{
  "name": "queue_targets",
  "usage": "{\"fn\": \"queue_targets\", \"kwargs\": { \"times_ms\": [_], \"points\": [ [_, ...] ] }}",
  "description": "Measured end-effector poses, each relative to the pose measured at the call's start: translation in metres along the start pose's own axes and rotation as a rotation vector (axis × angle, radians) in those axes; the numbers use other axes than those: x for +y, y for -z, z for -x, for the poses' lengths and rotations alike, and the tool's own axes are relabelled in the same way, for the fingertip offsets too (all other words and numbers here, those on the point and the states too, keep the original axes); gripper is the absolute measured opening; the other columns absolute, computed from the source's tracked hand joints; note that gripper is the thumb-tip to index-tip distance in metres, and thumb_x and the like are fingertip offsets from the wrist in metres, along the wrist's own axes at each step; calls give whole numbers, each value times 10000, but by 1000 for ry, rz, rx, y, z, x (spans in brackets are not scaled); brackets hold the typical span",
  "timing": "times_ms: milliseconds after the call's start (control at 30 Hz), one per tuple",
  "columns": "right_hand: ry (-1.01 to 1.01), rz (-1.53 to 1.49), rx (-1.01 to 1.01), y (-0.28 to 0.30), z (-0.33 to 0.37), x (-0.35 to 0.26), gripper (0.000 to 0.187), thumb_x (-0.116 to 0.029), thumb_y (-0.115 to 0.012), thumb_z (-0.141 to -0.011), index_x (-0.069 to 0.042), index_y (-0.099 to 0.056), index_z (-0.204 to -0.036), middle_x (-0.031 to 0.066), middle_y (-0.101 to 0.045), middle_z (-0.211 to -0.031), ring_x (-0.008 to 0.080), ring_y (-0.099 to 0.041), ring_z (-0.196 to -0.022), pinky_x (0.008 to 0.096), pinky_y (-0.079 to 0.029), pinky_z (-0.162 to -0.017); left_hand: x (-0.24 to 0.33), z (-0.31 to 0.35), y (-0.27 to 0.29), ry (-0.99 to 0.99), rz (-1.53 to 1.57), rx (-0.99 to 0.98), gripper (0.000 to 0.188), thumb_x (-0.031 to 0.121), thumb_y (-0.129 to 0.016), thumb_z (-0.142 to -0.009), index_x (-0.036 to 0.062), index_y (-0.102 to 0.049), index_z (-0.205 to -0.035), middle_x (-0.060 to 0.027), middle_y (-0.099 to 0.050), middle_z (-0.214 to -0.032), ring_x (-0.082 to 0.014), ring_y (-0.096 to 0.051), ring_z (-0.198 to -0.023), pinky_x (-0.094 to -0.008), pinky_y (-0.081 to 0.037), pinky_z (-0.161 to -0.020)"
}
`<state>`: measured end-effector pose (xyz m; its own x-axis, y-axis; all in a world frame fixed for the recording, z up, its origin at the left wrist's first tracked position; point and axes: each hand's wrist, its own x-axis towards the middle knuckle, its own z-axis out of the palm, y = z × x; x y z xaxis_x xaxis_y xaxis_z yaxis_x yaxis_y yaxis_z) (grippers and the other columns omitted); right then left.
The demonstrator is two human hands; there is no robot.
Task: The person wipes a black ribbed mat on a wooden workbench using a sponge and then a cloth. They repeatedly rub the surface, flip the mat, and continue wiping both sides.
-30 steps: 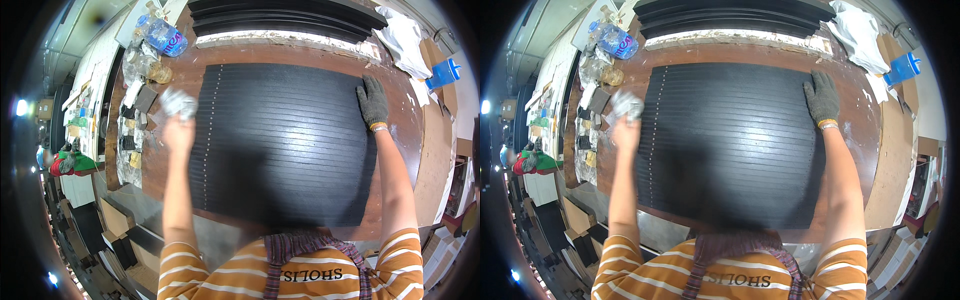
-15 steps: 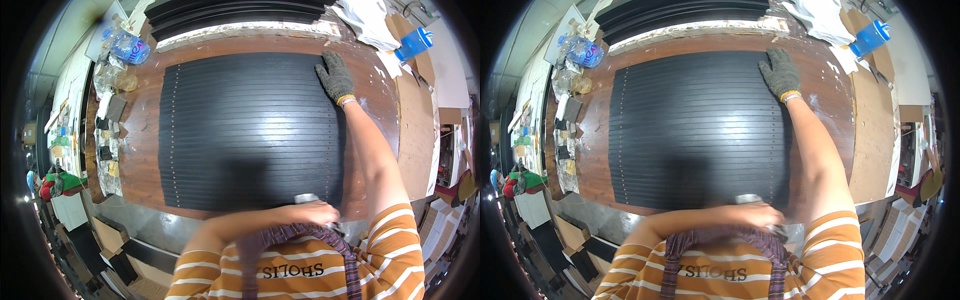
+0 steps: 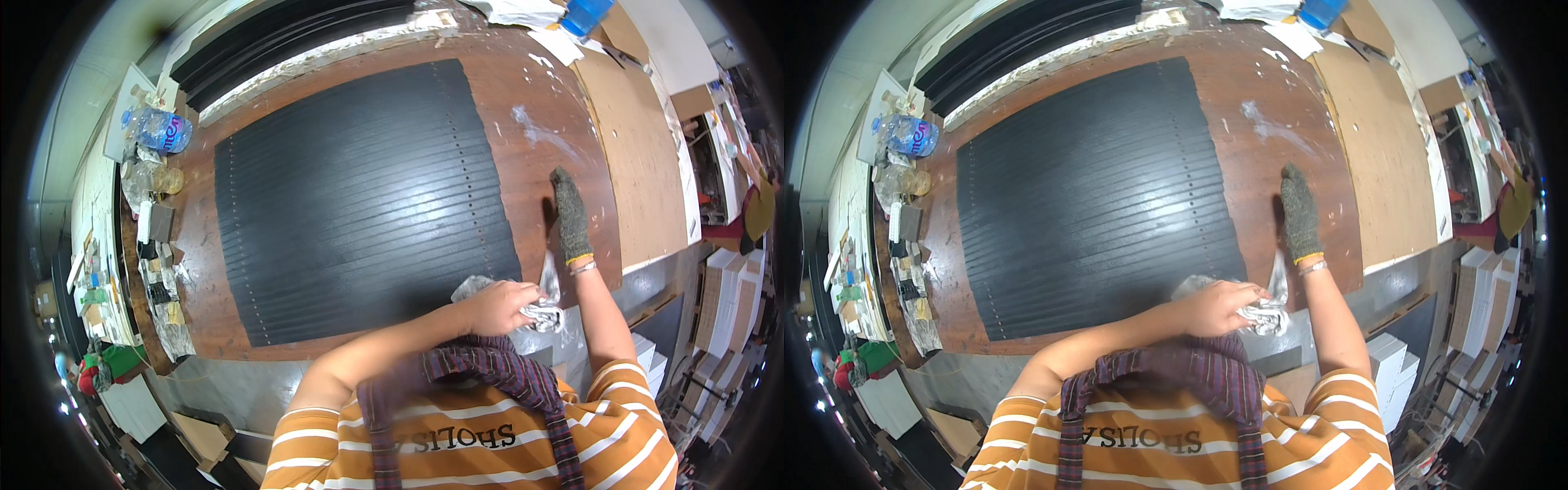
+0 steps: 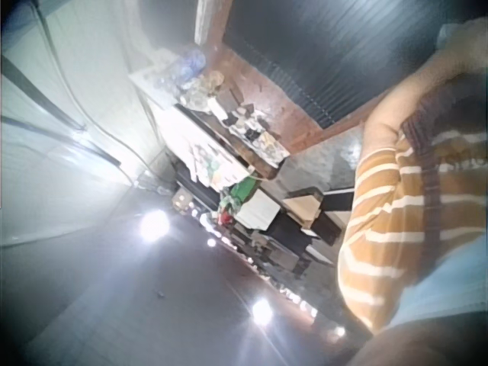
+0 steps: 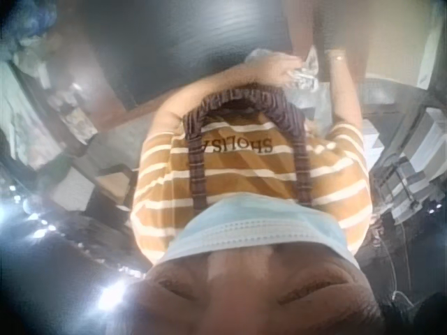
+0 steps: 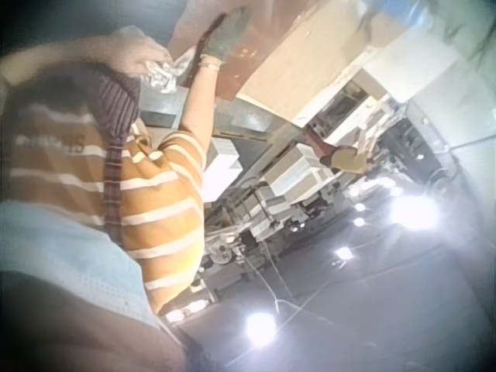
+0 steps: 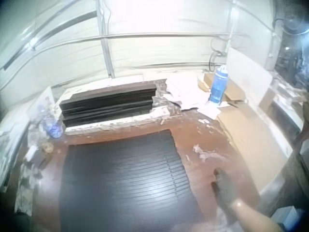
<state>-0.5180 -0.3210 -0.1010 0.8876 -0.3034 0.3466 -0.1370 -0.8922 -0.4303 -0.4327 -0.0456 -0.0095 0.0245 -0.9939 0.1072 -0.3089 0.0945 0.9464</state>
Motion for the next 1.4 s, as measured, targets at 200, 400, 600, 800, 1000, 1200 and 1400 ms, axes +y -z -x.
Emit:
{"fn": "queue_targets", "kwargs": {
  "times_ms": [200, 400, 600, 800, 1000, 1200, 1400],
  "points": [
    [-338, -586, -60, 31, 48, -93, 524, -222, -552, -1017, 16, -477, -1478, 199, -515, -1501, 299, -469, -1408, 372, -323, -1185, 9, 35, 132, 352, -201, 730, 424, 103, -699, -835, -17, -623, -1235, -226, -640, -1250, -333, -647, -1153, -446, -513, -1011],
    [-376, -636, -115, 11, 66, -138, 547, -218, -589, -1007, 47, -456, -1468, 237, -477, -1511, 339, -464, -1399, 412, -336, -1173, 1, 57, -9, -65, -717, 224, 420, 218, -780, -747, 56, -592, -1085, -140, -590, -1352, -350, -542, -1279, -542, -408, -1069],
    [-257, -436, -16, -2, 67, -152, 669, -213, -689, -922, 6, -432, -1500, 201, -482, -1507, 364, -425, -1405, 448, -316, -1189, -9, 236, 70, 464, -860, 742, 586, 124, -728, -749, 32, -604, -1315, -155, -613, -1299, -342, -560, -1208, -467, -422, -1066],
    [-239, -393, 50, -15, 63, -161, 568, -192, -617, -964, 12, -463, -1471, 214, -497, -1487, 365, -463, -1369, 458, -330, -1172, 12, 192, 49, 503, -869, 953, 556, 180, -727, -846, -29, -562, -1333, -260, -588, -1303, -419, -559, -1206, -496, -425, -1074],
    [-223, -397, 60, -19, 66, -151, 532, -206, -575, -994, 33, -472, -1458, 225, -517, -1466, 362, -477, -1361, 464, -334, -1163, -4, 245, 24, 563, -1010, 823, 655, 65, -658, -704, 86, -596, -1356, -110, -604, -1351, -333, -524, -1285, -514, -352, -1142],
    [-230, -449, 33, -23, 65, -155, 532, -202, -573, -1008, 42, -458, -1467, 219, -503, -1484, 351, -479, -1364, 445, -333, -1169, 31, 431, 63, 928, -582, 1533, 247, 171, -549, -1027, -50, -657, -1051, -61, -663, -909, -141, -577, -852, -303, -472, -810],
    [-234, -480, 32, -20, 64, -158, 527, -164, -574, -1000, 41, -455, -1470, 218, -503, -1486, 343, -470, -1374, 443, -331, -1171, 42, 388, 60, 744, -159, 1622, 236, 120, -605, -1016, -59, -712, -1126, -5, -691, -972, -86, -587, -889, -248, -460, -823]
  ]
}}
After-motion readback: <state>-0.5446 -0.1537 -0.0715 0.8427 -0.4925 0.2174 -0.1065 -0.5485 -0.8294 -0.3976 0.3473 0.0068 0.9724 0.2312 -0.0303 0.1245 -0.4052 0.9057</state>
